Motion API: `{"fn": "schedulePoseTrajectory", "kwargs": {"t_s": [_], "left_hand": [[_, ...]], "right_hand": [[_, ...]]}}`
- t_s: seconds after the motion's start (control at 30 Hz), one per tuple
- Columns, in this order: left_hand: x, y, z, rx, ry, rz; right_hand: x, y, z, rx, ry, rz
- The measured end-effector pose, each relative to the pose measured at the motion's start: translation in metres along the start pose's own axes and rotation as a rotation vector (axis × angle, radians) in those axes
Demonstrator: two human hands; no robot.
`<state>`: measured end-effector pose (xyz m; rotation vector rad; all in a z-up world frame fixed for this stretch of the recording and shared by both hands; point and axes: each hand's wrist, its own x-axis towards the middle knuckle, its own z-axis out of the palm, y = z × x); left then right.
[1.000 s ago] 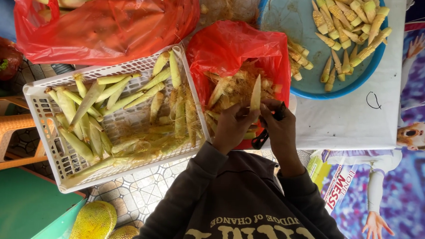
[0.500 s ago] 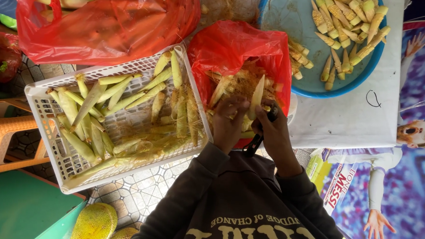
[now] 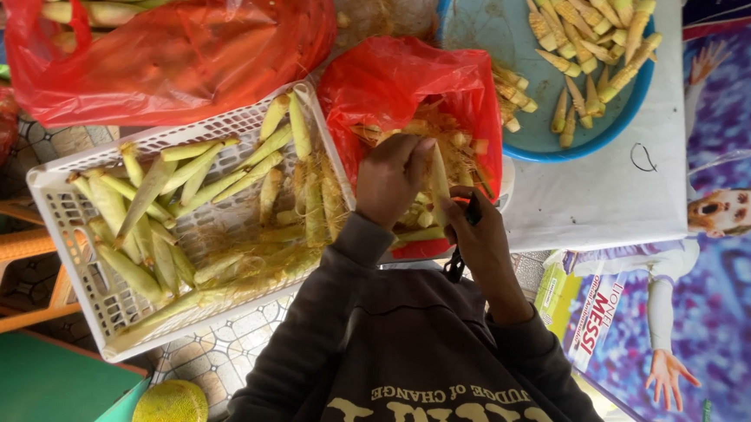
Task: Peeling and trimming baby corn using a knife on a table
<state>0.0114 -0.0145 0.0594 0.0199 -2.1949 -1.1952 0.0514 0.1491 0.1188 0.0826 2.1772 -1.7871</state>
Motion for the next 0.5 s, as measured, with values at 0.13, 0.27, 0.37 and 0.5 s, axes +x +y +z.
{"fn": "schedulePoseTrajectory", "kwargs": {"t_s": [0.13, 0.27, 0.37, 0.5], "left_hand": [[-0.005, 0.013, -0.002, -0.295, -0.004, -0.156], [-0.020, 0.030, 0.003, -0.411, -0.084, -0.247], [-0.041, 0.019, 0.016, -0.526, -0.009, -0.332], [-0.061, -0.004, 0.032, -0.538, 0.047, -0.474]], "right_hand": [[-0.006, 0.013, -0.011, 0.112, -0.017, 0.044], [-0.003, 0.018, -0.019, 0.176, -0.083, 0.066], [0.000, 0.029, -0.028, 0.241, -0.149, 0.086], [0.015, 0.048, -0.045, 0.392, -0.221, 0.181]]}}
